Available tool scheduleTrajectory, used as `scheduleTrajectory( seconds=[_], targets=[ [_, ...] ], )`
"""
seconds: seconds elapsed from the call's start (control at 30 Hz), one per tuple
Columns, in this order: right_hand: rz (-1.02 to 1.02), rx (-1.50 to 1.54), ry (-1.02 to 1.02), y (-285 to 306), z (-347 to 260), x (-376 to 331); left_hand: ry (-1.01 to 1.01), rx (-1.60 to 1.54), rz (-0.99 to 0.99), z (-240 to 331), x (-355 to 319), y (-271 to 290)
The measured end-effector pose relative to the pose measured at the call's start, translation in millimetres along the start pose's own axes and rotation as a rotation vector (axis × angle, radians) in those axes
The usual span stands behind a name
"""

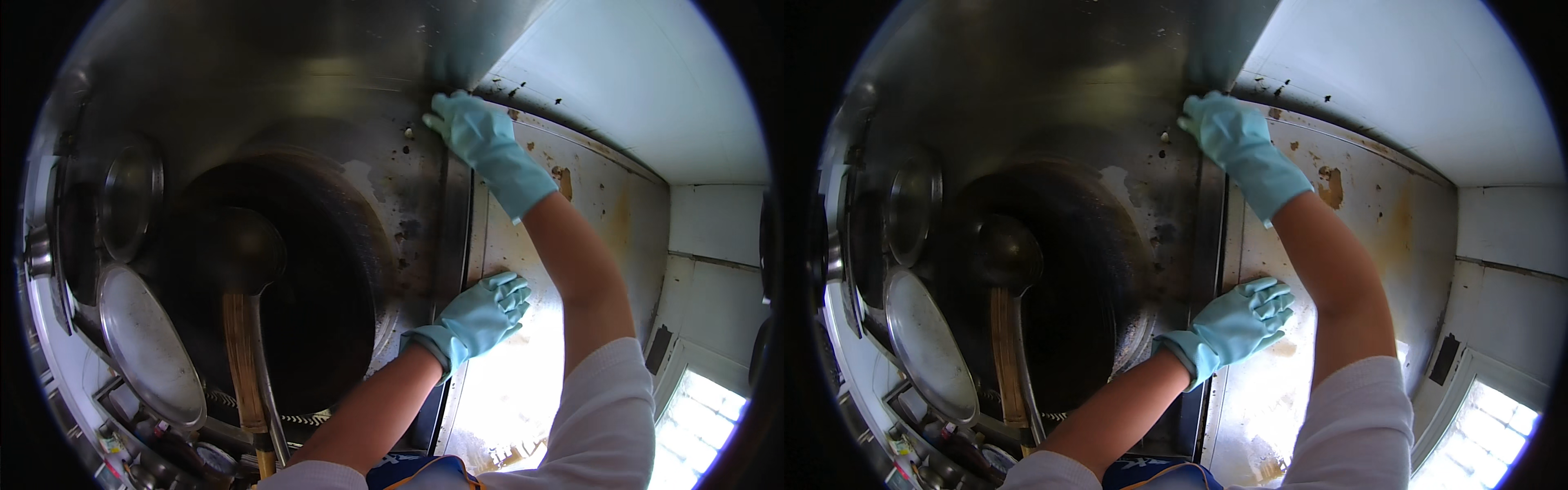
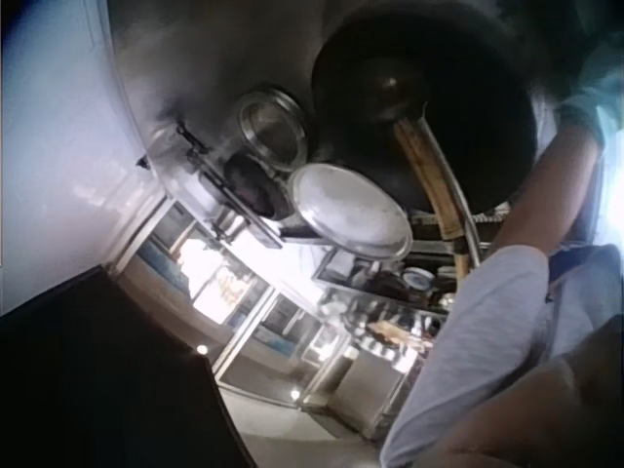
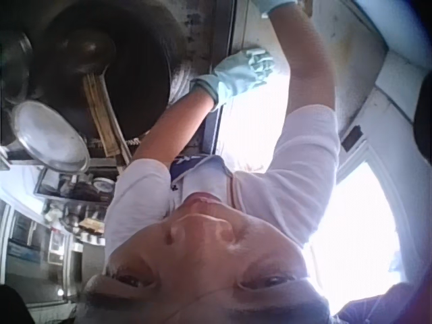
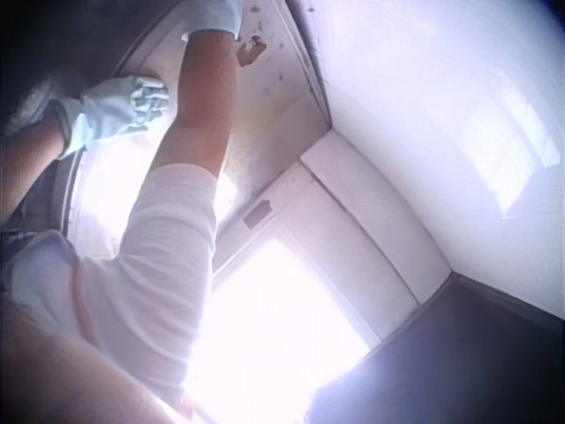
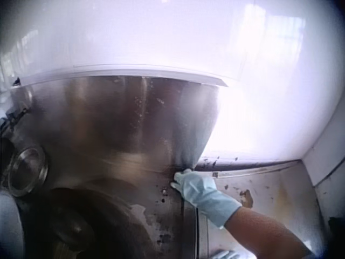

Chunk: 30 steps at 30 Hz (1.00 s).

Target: The person scrubs a large stainless steel surface with a steel wool pad while wearing gloves. They repeatedly wipe and scrub different areas of the surface, focusing on removing stains and residue. The person moves around the surface, adjusting their position to reach different sections.

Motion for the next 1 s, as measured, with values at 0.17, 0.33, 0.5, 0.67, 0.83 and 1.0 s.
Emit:
scheduleTrajectory(
  seconds=[0.17,0.33,0.5,0.67,0.83,1.0],
  targets=[
    [-0.398,-0.028,-0.046,-33.4,-46.4,-22.8,0.002,-0.03,-0.089,1.0,2.3,-4.0],
    [-0.595,0.135,0.17,-43.9,-140.5,-87.3,0.238,-0.403,-0.237,-13.0,2.0,-23.1],
    [-0.096,-0.419,0.065,-9.9,-57.2,27.2,0.002,0.12,-0.101,3.8,0.4,-10.3],
    [-0.26,-0.097,0.073,-38.9,-78.8,-18.1,0.024,-0.024,-0.256,-2.2,5.2,-6.9],
    [-0.466,0.31,0.073,-36.4,-140.8,-130.4,0.312,-0.618,-0.06,-24.2,7.0,4.1],
    [0.217,0.579,-0.716,27.1,-10.0,-218.0,0.205,-0.224,-0.238,-16.1,4.1,-33.5]
  ],
)
Point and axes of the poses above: each hand's wrist, its own x-axis towards the middle knuckle, its own y-axis out of the back of the hand, z = x × y, the point moved 10 cm from there along x, towards the middle knuckle, and after that the axes turned 11 degrees about y, right-handed, at the moved point
